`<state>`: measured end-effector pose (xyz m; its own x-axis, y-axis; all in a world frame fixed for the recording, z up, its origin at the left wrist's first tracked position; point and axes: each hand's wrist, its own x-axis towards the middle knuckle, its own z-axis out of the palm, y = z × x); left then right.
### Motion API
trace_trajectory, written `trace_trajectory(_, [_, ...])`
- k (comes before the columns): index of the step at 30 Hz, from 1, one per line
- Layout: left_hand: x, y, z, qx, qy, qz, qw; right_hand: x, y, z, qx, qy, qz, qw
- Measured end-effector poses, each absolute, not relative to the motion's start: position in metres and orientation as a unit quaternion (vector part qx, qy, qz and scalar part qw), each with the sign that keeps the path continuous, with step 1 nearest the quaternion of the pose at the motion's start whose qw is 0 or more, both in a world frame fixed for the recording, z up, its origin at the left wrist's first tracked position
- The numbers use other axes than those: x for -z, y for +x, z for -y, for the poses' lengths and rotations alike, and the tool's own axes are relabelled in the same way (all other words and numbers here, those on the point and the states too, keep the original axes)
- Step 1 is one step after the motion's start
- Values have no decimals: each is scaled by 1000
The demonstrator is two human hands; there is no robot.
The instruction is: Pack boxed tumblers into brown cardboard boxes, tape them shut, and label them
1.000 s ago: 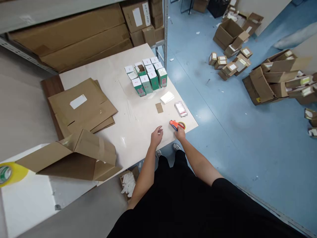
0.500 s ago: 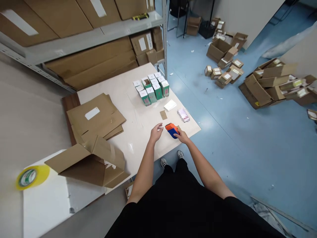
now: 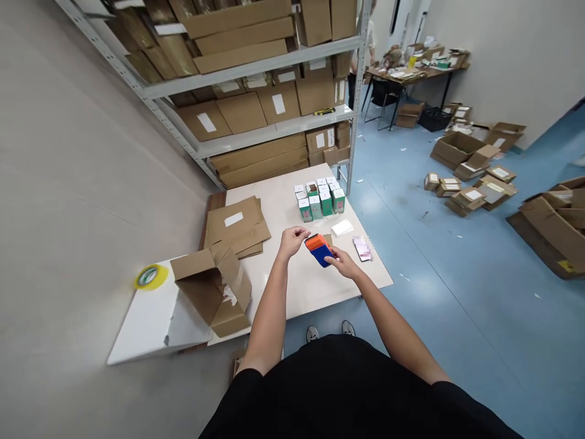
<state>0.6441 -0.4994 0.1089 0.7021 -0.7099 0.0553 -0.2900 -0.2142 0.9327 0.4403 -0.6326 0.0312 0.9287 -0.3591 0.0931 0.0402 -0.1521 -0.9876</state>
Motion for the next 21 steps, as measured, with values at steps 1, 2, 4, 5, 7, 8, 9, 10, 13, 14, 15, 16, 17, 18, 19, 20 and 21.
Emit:
trace_trajectory(1, [-115, 641, 497, 156, 765, 322, 536, -31, 441, 633, 154, -736, -99, 652])
trace_trajectory(2, [-121, 639, 495, 116, 774, 312, 538, -29, 441, 635, 148, -731, -94, 659])
trace_trajectory(4, [-135, 634, 490, 47, 790, 301, 531, -24, 441, 638, 125, -725, -90, 672])
trace_trajectory(5, [-141, 630, 488, 20, 797, 303, 523, -21, 441, 639, 114, -721, -91, 677])
trace_trajectory(7, [-152, 620, 484, -15, 804, 321, 500, -15, 443, 641, 98, -715, -97, 686])
trace_trajectory(8, [-156, 613, 482, -29, 806, 332, 490, -12, 445, 641, 96, -713, -99, 688])
trace_trajectory(9, [-159, 606, 480, -43, 806, 341, 482, -9, 447, 640, 97, -712, -100, 688])
trace_trajectory(10, [-162, 599, 477, -56, 805, 350, 476, -7, 449, 639, 98, -713, -102, 687])
trace_trajectory(13, [-171, 579, 460, -63, 802, 376, 460, -7, 455, 635, 108, -720, -109, 677])
trace_trajectory(14, [-175, 574, 452, -57, 801, 385, 455, -9, 457, 633, 114, -724, -111, 671])
trace_trajectory(15, [-178, 570, 443, -53, 801, 390, 450, -12, 459, 631, 121, -730, -113, 663])
trace_trajectory(16, [-181, 567, 434, -53, 803, 392, 446, -17, 461, 628, 129, -737, -112, 654])
trace_trajectory(17, [-184, 564, 425, -60, 805, 388, 444, -23, 464, 624, 138, -745, -108, 644])
trace_trajectory(18, [-185, 562, 417, -71, 807, 380, 446, -30, 468, 619, 146, -753, -102, 634])
trace_trajectory(19, [-184, 559, 409, -84, 808, 368, 452, -37, 473, 613, 154, -760, -94, 625])
trace_trajectory(20, [-183, 558, 402, -96, 808, 352, 463, -46, 480, 605, 161, -764, -87, 618])
trace_trajectory(21, [-180, 556, 396, -107, 806, 333, 478, -54, 487, 597, 166, -769, -81, 612])
